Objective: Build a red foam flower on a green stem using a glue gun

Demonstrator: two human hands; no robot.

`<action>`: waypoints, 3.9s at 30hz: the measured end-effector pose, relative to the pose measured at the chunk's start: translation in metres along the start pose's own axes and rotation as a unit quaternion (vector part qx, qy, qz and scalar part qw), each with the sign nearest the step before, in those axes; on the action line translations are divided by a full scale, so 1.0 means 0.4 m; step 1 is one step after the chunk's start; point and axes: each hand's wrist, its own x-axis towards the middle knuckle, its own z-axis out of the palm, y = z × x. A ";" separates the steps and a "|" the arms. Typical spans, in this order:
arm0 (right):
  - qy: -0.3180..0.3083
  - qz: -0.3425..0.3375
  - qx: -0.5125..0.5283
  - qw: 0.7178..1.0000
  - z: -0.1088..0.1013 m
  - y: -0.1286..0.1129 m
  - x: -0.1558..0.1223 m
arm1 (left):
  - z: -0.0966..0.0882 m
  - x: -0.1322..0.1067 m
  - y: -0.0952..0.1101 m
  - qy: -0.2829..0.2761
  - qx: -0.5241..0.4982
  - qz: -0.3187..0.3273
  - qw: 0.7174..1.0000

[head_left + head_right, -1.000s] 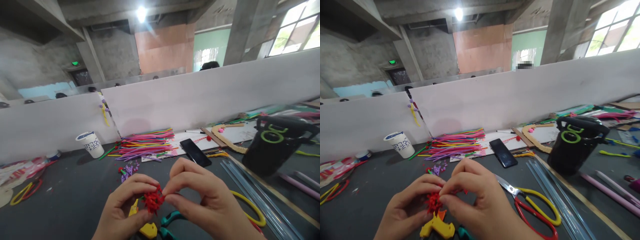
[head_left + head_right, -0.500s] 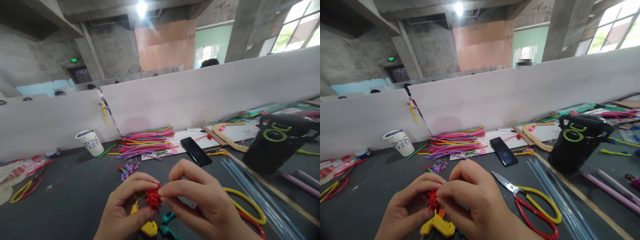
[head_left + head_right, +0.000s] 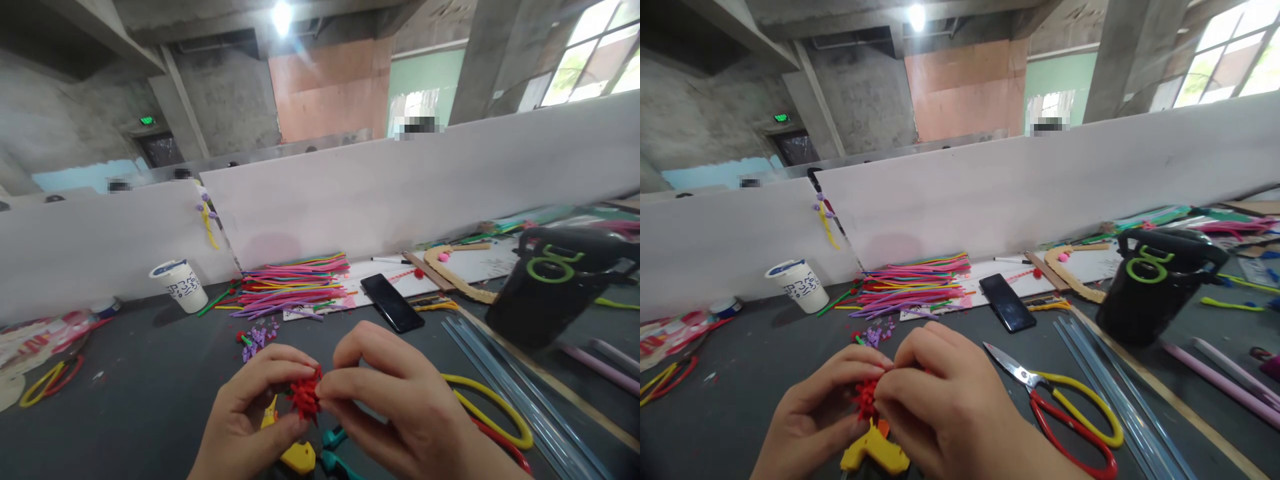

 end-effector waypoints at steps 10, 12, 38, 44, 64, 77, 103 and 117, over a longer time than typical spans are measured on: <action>-0.029 -0.009 -0.005 1.000 -0.015 0.009 -0.002 | 0.005 0.005 -0.008 0.001 -0.015 -0.012 1.000; -0.024 -0.018 -0.009 1.000 -0.013 0.008 -0.002 | 0.003 0.005 -0.010 0.003 -0.014 -0.014 1.000; -0.024 -0.051 -0.116 0.992 -0.004 0.000 -0.007 | -0.003 0.000 -0.007 0.004 0.010 0.007 1.000; -0.032 -0.062 -0.125 0.990 0.005 0.000 -0.015 | -0.004 -0.004 -0.005 0.006 0.018 0.003 1.000; -0.015 -0.020 -0.059 0.998 -0.016 0.001 -0.004 | 0.001 0.007 -0.007 0.014 -0.010 -0.007 1.000; -0.009 0.228 0.099 0.969 0.077 0.088 -0.059 | 0.019 -0.055 -0.089 0.127 -0.366 -0.326 0.862; -0.033 0.120 0.048 0.991 0.135 0.134 -0.150 | 0.032 -0.083 -0.136 0.073 -0.270 -0.398 0.874; -0.033 0.106 0.050 0.993 0.133 0.133 -0.150 | 0.029 -0.088 -0.144 0.080 -0.240 -0.407 0.878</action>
